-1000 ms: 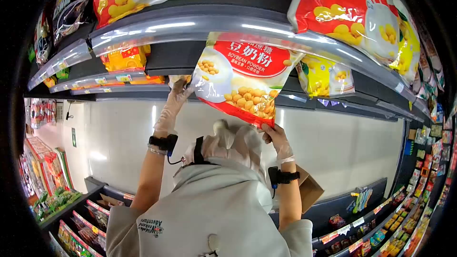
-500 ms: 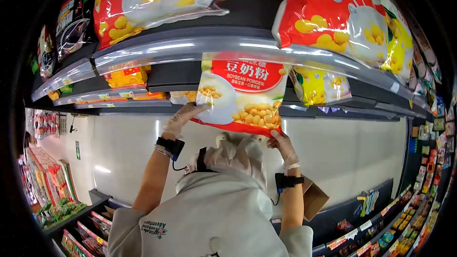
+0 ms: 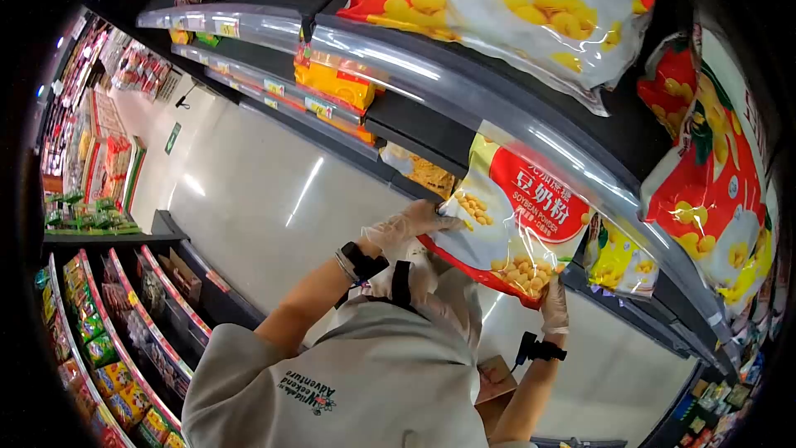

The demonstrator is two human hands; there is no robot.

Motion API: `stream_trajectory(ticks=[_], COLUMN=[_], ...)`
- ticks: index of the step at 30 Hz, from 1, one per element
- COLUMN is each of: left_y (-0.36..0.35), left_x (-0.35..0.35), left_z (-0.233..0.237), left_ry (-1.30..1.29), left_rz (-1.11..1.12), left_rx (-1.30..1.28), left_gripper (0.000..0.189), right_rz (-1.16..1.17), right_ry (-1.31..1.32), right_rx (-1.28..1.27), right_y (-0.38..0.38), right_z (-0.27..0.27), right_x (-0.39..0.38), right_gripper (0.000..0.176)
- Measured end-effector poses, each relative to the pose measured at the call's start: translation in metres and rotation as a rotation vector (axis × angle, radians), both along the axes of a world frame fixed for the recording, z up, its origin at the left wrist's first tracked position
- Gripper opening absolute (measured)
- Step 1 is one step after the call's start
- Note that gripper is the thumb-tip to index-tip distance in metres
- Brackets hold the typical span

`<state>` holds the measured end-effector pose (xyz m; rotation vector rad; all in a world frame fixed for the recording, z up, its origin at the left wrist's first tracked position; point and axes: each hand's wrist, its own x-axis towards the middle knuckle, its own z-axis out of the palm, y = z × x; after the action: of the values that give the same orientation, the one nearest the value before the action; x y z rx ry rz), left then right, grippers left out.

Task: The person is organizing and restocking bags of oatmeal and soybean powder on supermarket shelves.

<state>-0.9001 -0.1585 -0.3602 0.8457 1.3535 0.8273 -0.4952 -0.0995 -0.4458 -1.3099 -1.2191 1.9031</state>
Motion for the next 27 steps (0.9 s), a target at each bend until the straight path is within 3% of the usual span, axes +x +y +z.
stream_trajectory(ticks=[1,2,5,6,8,13,16,21,27], left_y=[-0.002,-0.004,-0.011,-0.013,-0.019,-0.029,-0.032,-0.042,-0.079], left_x=[0.0,0.003,0.007,-0.001,-0.004,-0.007,-0.017,-0.027,-0.013], left_z=[0.001,-0.022,-0.057,-0.006,0.012,-0.001,0.018,0.041,0.047], left_ry=[0.053,0.097,0.155,0.066,0.078,0.029,0.146,0.354,0.473], left_rz=[-0.007,0.019,0.009,-0.035,-0.002,0.098,0.019,-0.062,0.021], left_rx=[-0.042,0.063,-0.033,-0.114,-0.09,0.021,-0.086,-0.196,0.002], left_gripper=[0.051,0.053,0.056,0.051,0.05,0.041,0.041,0.05,0.054], right_rz=[-0.064,-0.122,-0.113,-0.06,-0.054,-0.078,-0.067,0.047,0.035], right_ry=[0.173,0.113,0.224,0.285,0.264,0.333,0.306,0.267,0.24], right_rx=[-0.123,-0.202,-0.281,-0.311,-0.307,-0.344,-0.302,-0.3,-0.286], right_y=[0.0,-0.002,-0.01,-0.011,-0.02,-0.036,-0.051,-0.059,-0.085], right_z=[-0.002,0.0,0.006,0.013,0.021,0.014,0.038,0.033,0.065], right_x=[-0.001,-0.001,-0.01,-0.018,-0.025,-0.023,-0.042,-0.049,-0.079], right_gripper=[0.076,0.077,0.079,0.075,0.076,0.07,0.069,0.07,0.059])
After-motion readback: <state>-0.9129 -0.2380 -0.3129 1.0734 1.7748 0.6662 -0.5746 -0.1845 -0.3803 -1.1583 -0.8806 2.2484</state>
